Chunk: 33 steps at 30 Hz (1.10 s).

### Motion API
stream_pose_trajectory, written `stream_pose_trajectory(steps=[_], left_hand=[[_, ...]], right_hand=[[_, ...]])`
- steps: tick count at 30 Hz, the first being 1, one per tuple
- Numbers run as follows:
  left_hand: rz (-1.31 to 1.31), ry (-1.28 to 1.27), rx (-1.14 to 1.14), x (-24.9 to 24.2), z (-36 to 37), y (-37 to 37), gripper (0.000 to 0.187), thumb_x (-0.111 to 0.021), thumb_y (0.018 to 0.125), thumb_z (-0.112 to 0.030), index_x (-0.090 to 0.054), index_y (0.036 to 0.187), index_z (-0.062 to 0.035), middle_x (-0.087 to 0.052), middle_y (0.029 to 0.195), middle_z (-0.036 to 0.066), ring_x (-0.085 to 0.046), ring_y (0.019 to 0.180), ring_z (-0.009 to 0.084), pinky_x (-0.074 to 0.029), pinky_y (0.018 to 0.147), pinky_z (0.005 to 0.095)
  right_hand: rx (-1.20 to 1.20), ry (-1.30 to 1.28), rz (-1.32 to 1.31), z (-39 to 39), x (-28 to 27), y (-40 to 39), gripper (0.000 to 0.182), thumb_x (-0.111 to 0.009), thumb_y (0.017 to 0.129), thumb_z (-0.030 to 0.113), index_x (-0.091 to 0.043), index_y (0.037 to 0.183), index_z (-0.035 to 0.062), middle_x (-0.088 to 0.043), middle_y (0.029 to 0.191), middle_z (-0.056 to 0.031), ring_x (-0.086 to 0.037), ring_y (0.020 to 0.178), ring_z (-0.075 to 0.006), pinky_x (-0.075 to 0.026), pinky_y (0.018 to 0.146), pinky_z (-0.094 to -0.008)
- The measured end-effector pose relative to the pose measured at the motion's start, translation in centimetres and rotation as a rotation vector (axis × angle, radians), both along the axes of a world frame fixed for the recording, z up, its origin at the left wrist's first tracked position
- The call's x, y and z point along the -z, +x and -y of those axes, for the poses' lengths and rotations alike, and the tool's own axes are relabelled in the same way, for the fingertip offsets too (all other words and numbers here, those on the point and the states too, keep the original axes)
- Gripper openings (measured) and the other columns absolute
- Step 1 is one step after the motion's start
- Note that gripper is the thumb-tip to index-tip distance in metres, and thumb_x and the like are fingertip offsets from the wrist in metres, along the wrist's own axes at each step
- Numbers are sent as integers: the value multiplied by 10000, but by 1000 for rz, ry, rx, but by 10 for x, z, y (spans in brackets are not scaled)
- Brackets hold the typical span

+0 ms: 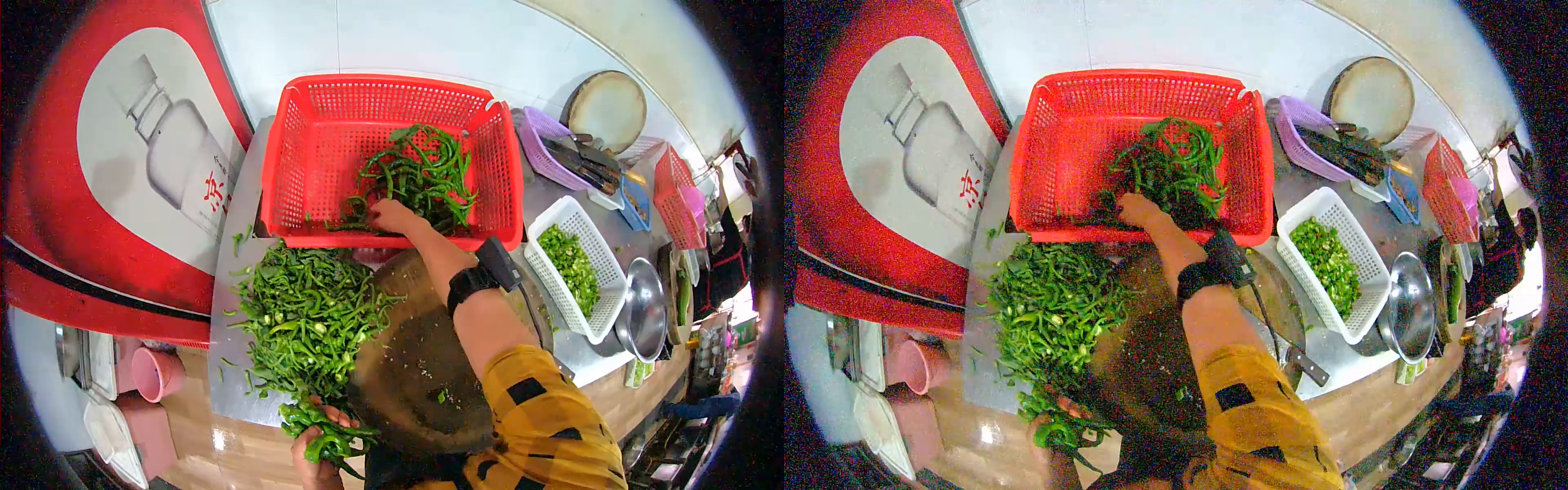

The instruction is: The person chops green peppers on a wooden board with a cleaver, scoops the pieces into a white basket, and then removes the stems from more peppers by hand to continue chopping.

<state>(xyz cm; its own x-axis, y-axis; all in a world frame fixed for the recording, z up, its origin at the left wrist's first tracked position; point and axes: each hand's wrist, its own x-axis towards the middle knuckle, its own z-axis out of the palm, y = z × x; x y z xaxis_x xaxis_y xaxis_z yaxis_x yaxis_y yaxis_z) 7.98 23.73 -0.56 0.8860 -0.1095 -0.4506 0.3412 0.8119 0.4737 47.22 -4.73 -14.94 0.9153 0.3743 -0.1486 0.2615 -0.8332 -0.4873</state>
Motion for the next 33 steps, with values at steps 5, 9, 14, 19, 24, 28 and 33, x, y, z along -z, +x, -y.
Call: stream_pose_trajectory(steps=[5,9,14,19,24,28,33], left_hand=[[53,-109,18,-15,13,10,560,-570,730,-192,-410,1255,-80,-533,898,127,-534,849,286,-439,829,496],[-30,-196,135,-33,31,24,522,-561,739,-165,-437,1241,-91,-527,897,131,-522,861,284,-433,820,496],[-68,-28,137,-78,71,53,384,-540,810,-115,-487,1183,-37,-583,972,146,-568,898,304,-471,847,446],[-5,-179,216,-60,98,87,265,-533,855,-129,-569,1059,36,-624,993,145,-604,942,317,-485,875,394],[385,146,252,-54,121,73,228,-535,877,-106,-578,1069,10,-634,989,92,-605,966,228,-486,863,358],[610,453,388,-37,112,69,341,-554,847,-38,-510,1185,-12,-597,1060,50,-579,994,170,-462,876,318],[588,437,265,-28,122,45,435,-576,849,-68,-454,1264,-16,-566,1134,109,-565,1041,214,-461,911,358]], right_hand=[[485,175,237,13,-92,-28,275,-575,832,306,-669,998,109,-669,931,-137,-620,876,-385,-496,770,-467],[363,749,325,38,-156,-61,191,-596,880,169,-644,970,8,-636,692,-48,-620,640,-167,-460,534,-287],[431,1118,200,42,-236,-137,181,-540,910,103,-617,1041,4,-637,879,-68,-631,796,-165,-495,642,-281],[448,1147,264,29,-259,-213,180,-499,891,37,-605,1021,-27,-646,920,-108,-633,863,-200,-505,727,-295],[286,1145,65,-2,-275,-315,219,-506,827,-41,-608,1020,-23,-652,1022,-132,-613,957,-227,-485,846,-330],[95,794,327,-7,-249,-352,302,-602,788,-57,-632,1067,57,-614,1131,-130,-589,1055,-276,-474,887,-363],[35,787,461,-18,-252,-366,378,-579,731,-160,-650,1040,45,-576,1033,-110,-579,1100,-289,-477,890,-395]])
